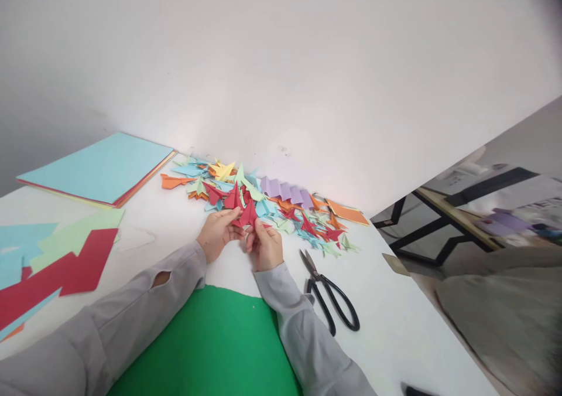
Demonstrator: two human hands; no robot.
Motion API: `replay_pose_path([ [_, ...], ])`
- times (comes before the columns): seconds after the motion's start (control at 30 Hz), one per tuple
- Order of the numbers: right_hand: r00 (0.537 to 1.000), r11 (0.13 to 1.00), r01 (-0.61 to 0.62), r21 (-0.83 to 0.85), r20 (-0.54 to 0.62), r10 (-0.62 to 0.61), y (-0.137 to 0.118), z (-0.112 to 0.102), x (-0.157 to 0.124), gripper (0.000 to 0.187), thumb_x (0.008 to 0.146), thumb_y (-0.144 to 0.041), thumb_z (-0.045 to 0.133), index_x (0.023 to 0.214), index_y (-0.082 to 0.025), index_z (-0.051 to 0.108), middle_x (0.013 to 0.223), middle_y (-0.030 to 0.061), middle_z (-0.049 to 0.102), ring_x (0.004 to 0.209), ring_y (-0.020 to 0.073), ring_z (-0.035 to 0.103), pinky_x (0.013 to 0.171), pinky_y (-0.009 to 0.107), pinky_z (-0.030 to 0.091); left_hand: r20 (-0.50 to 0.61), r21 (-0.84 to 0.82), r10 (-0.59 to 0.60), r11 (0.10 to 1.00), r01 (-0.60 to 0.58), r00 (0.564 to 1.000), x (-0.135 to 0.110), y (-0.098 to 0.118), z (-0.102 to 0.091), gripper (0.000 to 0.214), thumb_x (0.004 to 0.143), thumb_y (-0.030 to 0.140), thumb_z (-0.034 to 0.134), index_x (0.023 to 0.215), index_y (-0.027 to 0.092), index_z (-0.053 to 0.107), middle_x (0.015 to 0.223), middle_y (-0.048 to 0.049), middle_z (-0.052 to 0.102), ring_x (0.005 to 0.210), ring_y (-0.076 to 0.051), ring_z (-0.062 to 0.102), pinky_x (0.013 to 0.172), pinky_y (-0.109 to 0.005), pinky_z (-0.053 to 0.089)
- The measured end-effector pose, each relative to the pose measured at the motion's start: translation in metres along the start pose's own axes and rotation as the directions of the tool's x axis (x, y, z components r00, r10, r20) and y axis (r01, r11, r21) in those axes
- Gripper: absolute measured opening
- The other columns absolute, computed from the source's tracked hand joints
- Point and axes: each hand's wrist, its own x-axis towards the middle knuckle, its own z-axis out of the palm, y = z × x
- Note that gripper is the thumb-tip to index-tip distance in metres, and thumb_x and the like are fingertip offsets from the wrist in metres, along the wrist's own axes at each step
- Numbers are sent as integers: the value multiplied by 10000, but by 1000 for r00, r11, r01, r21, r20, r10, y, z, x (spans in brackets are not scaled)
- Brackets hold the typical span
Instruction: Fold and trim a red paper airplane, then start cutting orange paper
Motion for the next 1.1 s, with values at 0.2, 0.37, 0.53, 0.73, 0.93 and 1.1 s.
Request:
replay_pose_path([
  [0.2, 1000, 1000, -6, 2, -1, 6, 2, -1, 0, 468, 633, -602, 629, 586, -138, 586, 327, -30, 511, 258, 68, 392, 301, 189, 273, 70, 39, 48, 998, -50, 996, 0, -2, -2, 257, 642, 316, 723, 669, 92, 600, 580, -41, 617, 502, -105, 547, 528, -241, 437],
  [0.37, 1000, 1000, -11, 13, -7, 11, 0, 0, -1, 512, 662, -637, 575, 592, -130, 597, 335, -19, 513, 271, 77, 407, 309, 195, 286, 70, 48, 37, 998, -41, 997, -1, -1, -2, 254, 613, 301, 750, 659, 95, 608, 577, -30, 618, 509, -95, 542, 556, -245, 431],
  [0.53, 1000, 1000, -14, 21, -15, 14, -1, 0, -2, 534, 678, -651, 543, 582, -129, 601, 332, -16, 505, 274, 82, 410, 309, 199, 291, 64, 31, 7, 999, -9, 998, -1, 1, -1, 245, 584, 270, 769, 670, 95, 620, 583, -32, 625, 513, -95, 546, 567, -248, 433],
  [0.73, 1000, 1000, -8, 16, -12, 8, -1, -1, -2, 524, 710, -632, 528, 564, -134, 600, 343, -11, 512, 281, 83, 417, 312, 200, 304, 75, 25, 8, 1000, -10, 997, 0, -2, -3, 230, 539, 169, 783, 699, 91, 638, 589, -30, 625, 531, -91, 545, 567, -245, 432],
  [0.93, 1000, 1000, -9, 2, -5, 9, -2, -1, -1, 558, 704, -658, 509, 531, -135, 596, 336, -4, 505, 280, 86, 417, 306, 201, 307, 62, -27, -12, 1000, 13, 998, 0, -2, -3, 255, 498, 80, 783, 693, 103, 622, 610, -26, 642, 560, -103, 577, 592, -252, 441],
  [1.1, 1000, 999, -2, 43, 22, 1, -1, -3, 0, 538, 726, -640, 497, 547, -144, 604, 341, 1, 517, 284, 92, 423, 307, 206, 316, 80, -25, -18, 999, 20, 997, -2, 0, -2, 287, 484, 45, 776, 726, 104, 634, 678, -44, 666, 630, -130, 607, 617, -267, 441],
])
